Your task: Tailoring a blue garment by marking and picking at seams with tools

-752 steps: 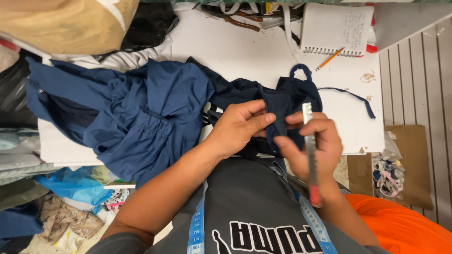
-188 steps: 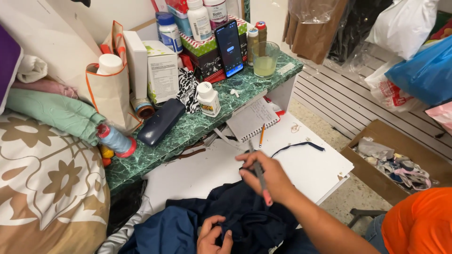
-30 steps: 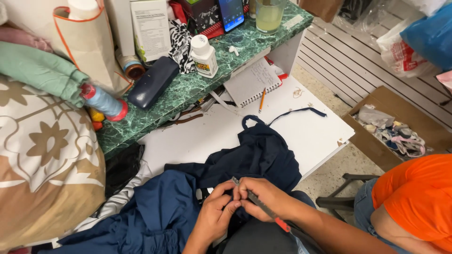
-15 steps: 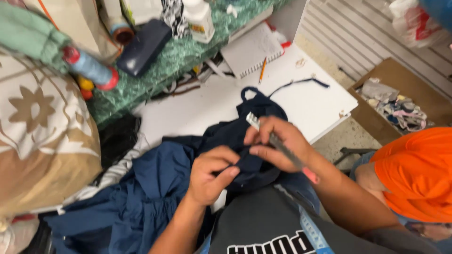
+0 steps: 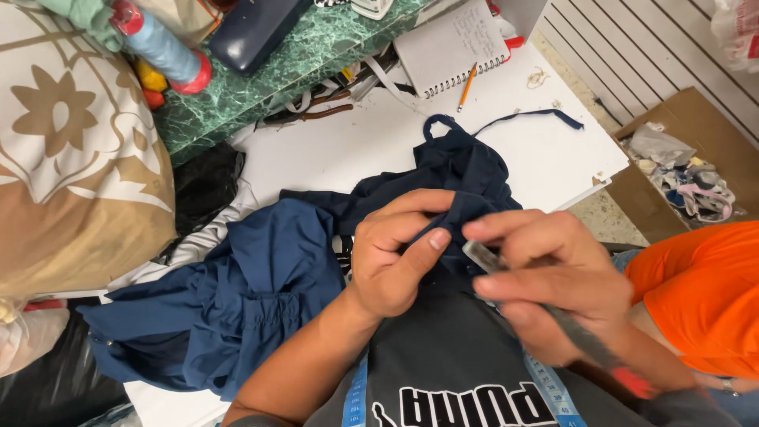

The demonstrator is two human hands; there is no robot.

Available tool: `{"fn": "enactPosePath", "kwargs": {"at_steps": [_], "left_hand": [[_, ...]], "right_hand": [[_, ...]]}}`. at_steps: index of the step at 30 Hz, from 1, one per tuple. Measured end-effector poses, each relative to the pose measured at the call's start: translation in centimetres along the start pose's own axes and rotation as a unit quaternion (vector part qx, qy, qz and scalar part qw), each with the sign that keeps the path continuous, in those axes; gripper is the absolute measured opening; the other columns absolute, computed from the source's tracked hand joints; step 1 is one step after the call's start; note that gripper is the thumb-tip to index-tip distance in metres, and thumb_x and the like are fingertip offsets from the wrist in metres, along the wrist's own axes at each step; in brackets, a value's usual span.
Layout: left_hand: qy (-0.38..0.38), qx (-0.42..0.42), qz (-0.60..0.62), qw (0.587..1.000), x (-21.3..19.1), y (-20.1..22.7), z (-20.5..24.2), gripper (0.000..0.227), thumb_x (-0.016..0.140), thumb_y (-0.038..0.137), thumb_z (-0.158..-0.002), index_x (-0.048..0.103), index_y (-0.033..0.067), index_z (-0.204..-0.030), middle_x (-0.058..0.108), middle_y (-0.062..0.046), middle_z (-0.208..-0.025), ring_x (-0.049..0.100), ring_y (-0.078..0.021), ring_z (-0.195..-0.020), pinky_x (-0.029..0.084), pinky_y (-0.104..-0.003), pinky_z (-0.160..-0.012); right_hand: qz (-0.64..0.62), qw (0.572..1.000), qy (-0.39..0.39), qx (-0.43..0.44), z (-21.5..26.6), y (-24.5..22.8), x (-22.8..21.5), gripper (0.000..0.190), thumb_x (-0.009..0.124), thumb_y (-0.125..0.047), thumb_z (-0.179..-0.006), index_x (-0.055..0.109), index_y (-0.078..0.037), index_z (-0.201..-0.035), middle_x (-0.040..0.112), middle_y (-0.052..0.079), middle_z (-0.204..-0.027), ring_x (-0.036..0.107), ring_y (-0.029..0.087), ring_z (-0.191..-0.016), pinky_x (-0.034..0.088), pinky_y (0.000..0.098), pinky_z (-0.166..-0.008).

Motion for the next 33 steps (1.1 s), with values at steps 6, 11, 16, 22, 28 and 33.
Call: {"fn": "enactPosePath", "kwargs": {"at_steps": [6,11,16,22,28,33], "left_hand": [[-0.023,0.004,-0.004,1.000,0.5,1.1,0.0,0.032,0.053,0.016,-0.103,0.062,-0.0023,-0.079,0.067,-0.020,-0.118,0.068,-0.0284,-0.094,0.054,-0.036,-0.084],[-0.051,0.026,0.000,0.998,0.3,1.5,0.1,0.030,0.052,0.012,-0.102,0.061,-0.0049,-0.080,0.065,-0.022,-0.118,0.066,-0.0341,-0.095,0.053,-0.041,-0.087],[-0.068,0.061,0.022,0.996,0.3,2.4,-0.3,0.031,0.050,0.013,-0.104,0.061,-0.0065,-0.082,0.064,-0.024,-0.115,0.065,-0.0390,-0.098,0.054,-0.047,-0.093],[-0.133,0.038,0.098,0.986,0.2,2.3,-0.4,0.036,0.049,0.022,-0.105,0.058,-0.0003,-0.078,0.056,-0.028,-0.139,0.059,-0.0420,-0.125,0.048,-0.050,-0.110],[-0.183,0.040,0.132,0.973,0.0,2.5,-0.6,0.043,0.050,0.025,-0.102,0.050,-0.0030,-0.069,0.049,-0.035,-0.144,0.054,-0.0450,-0.127,0.041,-0.056,-0.114],[-0.184,0.051,0.128,0.973,0.0,2.3,-0.6,0.040,0.051,0.023,-0.102,0.051,-0.0027,-0.071,0.048,-0.035,-0.144,0.054,-0.0452,-0.126,0.041,-0.056,-0.113]], "right_hand": [[-0.036,0.974,0.204,-0.093,1.7,3.6,2.8,0.020,0.070,-0.005,-0.090,0.053,-0.007,-0.100,0.058,0.017,-0.088,0.075,0.044,-0.099,0.070,0.0474,-0.093],[0.016,0.975,0.154,-0.160,2.2,4.5,2.0,0.021,0.075,-0.001,-0.088,0.059,-0.006,-0.099,0.064,0.016,-0.093,0.075,0.038,-0.100,0.069,0.0426,-0.094],[0.013,0.975,0.135,-0.176,2.7,4.6,1.7,0.021,0.075,-0.001,-0.091,0.061,-0.008,-0.105,0.064,0.012,-0.098,0.075,0.037,-0.104,0.069,0.0386,-0.095],[-0.064,0.969,0.150,-0.186,2.9,4.4,1.1,0.014,0.069,-0.004,-0.091,0.060,-0.007,-0.101,0.063,0.012,-0.088,0.071,0.046,-0.110,0.065,0.0425,-0.101],[-0.076,0.977,0.130,-0.151,3.3,4.3,0.1,0.017,0.072,-0.005,-0.089,0.056,-0.008,-0.093,0.064,0.015,-0.092,0.066,0.046,-0.122,0.062,0.0441,-0.109],[-0.047,0.977,0.036,-0.205,2.3,4.5,-0.2,0.023,0.073,-0.001,-0.093,0.060,-0.005,-0.112,0.066,0.013,-0.106,0.057,0.040,-0.134,0.056,0.0427,-0.117]]}}
Point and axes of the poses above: each hand's wrist, its own z-axis away from the middle knuckle, its own x-axis out of the palm, y = z × x, the point moved 3 cm from there along -z, towards the middle knuckle
